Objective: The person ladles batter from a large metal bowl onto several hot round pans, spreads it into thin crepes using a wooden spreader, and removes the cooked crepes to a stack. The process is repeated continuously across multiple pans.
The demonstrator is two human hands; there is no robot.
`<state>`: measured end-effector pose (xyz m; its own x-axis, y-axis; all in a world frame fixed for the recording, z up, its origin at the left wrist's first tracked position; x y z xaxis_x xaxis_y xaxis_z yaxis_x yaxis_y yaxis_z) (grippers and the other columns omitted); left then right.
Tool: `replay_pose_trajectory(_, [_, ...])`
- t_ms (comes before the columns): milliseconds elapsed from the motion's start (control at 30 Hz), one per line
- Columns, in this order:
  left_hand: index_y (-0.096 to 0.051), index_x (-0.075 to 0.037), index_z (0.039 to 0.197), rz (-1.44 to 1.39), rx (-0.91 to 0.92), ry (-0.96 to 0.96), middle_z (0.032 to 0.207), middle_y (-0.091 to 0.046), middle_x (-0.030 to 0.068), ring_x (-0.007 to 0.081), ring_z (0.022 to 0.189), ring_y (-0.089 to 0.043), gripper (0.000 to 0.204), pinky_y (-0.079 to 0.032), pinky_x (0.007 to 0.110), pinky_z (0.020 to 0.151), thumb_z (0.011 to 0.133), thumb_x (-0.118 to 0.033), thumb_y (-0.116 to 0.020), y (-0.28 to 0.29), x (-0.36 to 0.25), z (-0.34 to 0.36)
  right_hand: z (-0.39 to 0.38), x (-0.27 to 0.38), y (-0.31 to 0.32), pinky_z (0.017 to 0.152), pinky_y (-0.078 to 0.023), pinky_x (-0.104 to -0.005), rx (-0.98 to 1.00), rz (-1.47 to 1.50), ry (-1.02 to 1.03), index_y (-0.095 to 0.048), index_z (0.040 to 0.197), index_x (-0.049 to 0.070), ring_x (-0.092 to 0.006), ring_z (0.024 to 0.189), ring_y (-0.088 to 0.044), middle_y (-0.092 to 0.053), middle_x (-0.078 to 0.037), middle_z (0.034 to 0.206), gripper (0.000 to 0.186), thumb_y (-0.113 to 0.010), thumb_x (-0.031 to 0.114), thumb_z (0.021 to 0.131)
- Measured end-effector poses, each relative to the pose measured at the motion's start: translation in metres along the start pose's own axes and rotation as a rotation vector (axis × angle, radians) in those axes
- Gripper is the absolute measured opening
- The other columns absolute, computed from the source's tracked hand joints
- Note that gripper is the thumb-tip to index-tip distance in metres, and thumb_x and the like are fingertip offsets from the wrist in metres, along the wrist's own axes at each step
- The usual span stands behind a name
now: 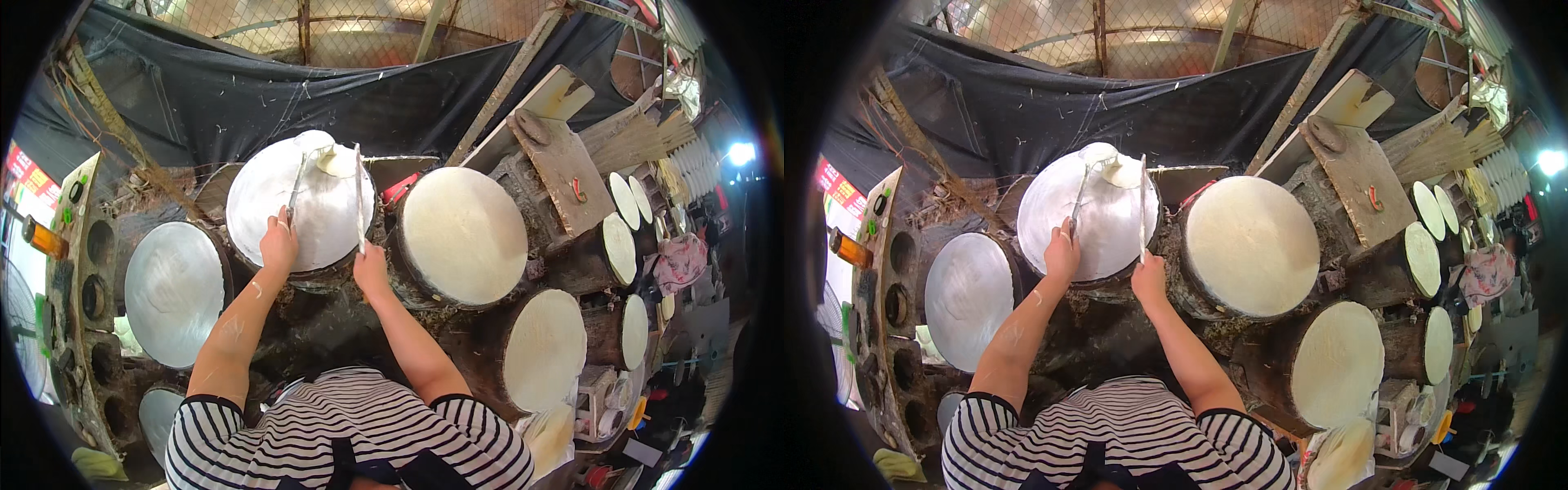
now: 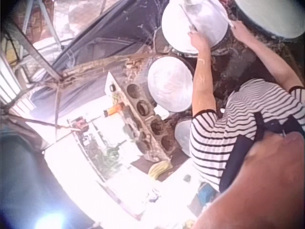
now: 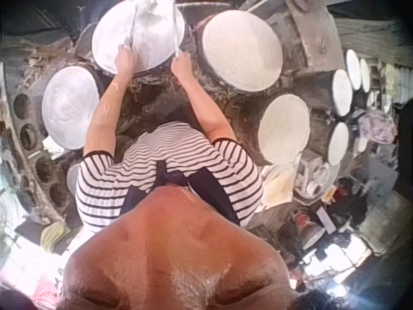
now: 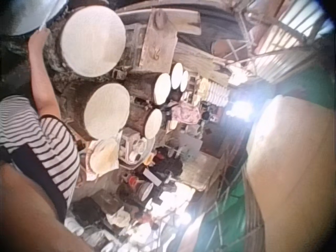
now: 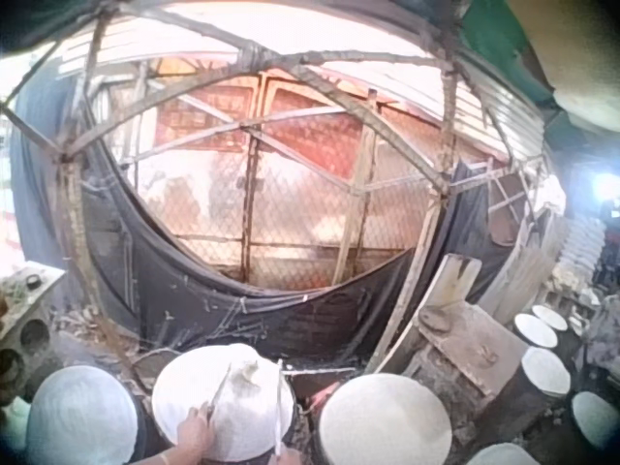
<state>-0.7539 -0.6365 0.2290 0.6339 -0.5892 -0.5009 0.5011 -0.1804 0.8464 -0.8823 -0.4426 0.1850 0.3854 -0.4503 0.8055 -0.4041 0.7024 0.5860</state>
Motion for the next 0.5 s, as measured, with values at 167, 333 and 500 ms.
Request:
replay_pose_trajectory(167, [-0.041, -0.007, 0.13, -0.092, -0.118, 0.003, 0.096, -0.05, 0.0151, 0.0356, 0.078, -0.057, 0.047, -0.047, 0.044, 0.065, 0.085, -0.014, -0.054, 0.011, 0.009, 0.002, 0.033, 0.018, -0.022, 0.079, -0.043, -0.0447, 0.021, -0.067, 0.058, -0.056, 0.1, -0.004, -0.0416, 0.088, -0.052, -0.053, -0.026, 0.093, 0.024, -0.05, 0.008, 0.08])
replay_pose_trajectory(333, [-0.041, -0.005, 0.13, -0.228, -0.168, 0.027, 0.096, -0.05, 0.0154, 0.0344, 0.082, -0.056, 0.047, -0.045, 0.042, 0.069, 0.085, -0.013, -0.055, 0.028, 0.011, 0.011, 0.032, 0.025, -0.017, 0.082, -0.043, -0.0441, 0.005, -0.084, 0.086, -0.057, 0.099, -0.004, -0.0422, 0.089, -0.052, -0.053, -0.026, 0.094, 0.024, -0.047, 0.006, 0.079])
replay_pose_trajectory(500, [-0.051, 0.002, 0.119, -0.409, -0.209, -0.008, 0.091, -0.056, 0.0167, 0.0273, 0.081, -0.056, 0.036, -0.045, 0.037, 0.073, 0.084, -0.01, -0.057, 0.035, 0.007, 0.027, 0.064, 0.047, -0.043, 0.079, -0.045, -0.0456, 0.14, -0.188, 0.008, -0.054, 0.098, -0.005, -0.0426, 0.089, -0.052, -0.051, -0.029, 0.094, 0.024, -0.049, 0.006, 0.078])
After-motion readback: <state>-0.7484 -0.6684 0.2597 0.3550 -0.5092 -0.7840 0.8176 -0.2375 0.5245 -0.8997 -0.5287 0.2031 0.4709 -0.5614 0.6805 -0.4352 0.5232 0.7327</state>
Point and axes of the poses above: each hand's wrist, its own z-axis towards the middle knuckle, its own y-axis out of the back of the hand, x = y × z, the point moved 9 cm from there along z, towards the middle knuckle
